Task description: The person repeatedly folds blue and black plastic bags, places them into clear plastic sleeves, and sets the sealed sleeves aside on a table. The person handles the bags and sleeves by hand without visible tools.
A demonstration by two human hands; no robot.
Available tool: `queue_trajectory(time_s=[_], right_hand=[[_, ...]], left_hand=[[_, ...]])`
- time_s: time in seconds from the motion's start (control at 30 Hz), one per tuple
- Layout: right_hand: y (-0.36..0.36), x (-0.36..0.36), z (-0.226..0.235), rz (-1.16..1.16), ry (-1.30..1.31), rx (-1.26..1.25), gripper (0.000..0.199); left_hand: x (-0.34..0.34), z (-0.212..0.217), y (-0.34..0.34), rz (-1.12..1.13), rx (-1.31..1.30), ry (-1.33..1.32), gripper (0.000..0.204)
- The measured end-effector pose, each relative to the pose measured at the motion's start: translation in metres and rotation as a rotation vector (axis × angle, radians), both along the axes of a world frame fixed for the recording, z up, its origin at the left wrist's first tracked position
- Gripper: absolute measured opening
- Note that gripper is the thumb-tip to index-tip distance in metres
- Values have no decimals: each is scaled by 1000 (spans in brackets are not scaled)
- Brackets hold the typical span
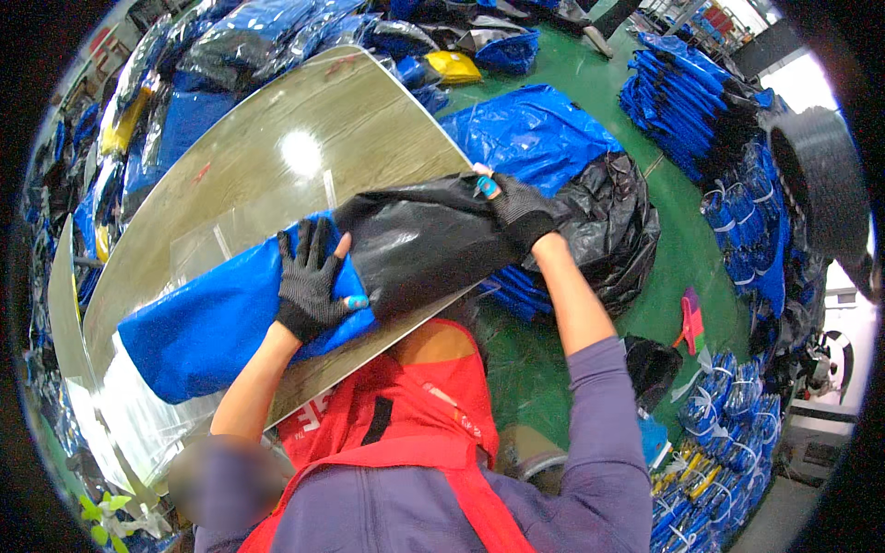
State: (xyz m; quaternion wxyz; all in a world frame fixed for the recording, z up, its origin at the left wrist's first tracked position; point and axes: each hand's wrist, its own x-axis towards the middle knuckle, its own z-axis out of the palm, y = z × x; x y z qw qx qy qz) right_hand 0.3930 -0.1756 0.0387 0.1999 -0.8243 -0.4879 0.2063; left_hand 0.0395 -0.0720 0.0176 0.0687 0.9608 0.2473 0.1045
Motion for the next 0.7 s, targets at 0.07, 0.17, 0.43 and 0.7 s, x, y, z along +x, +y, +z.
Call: queue_trajectory(time_s=[0.07,0.17,0.43,0.7], right_hand=[[-5,14,-18,33,-35,35,61],[-7,19,-32,19,0,94,60],[-63,-11,-35,-622,417,725,55],[-21,-146,26,222,289,803,66]], left_hand=[[20,15,1,-96,33,98,100],[74,24,-6,-93,-73,-253,101],[100,7,-20,-25,40,-70,93],[101,6,-27,10,-508,-167,64]])
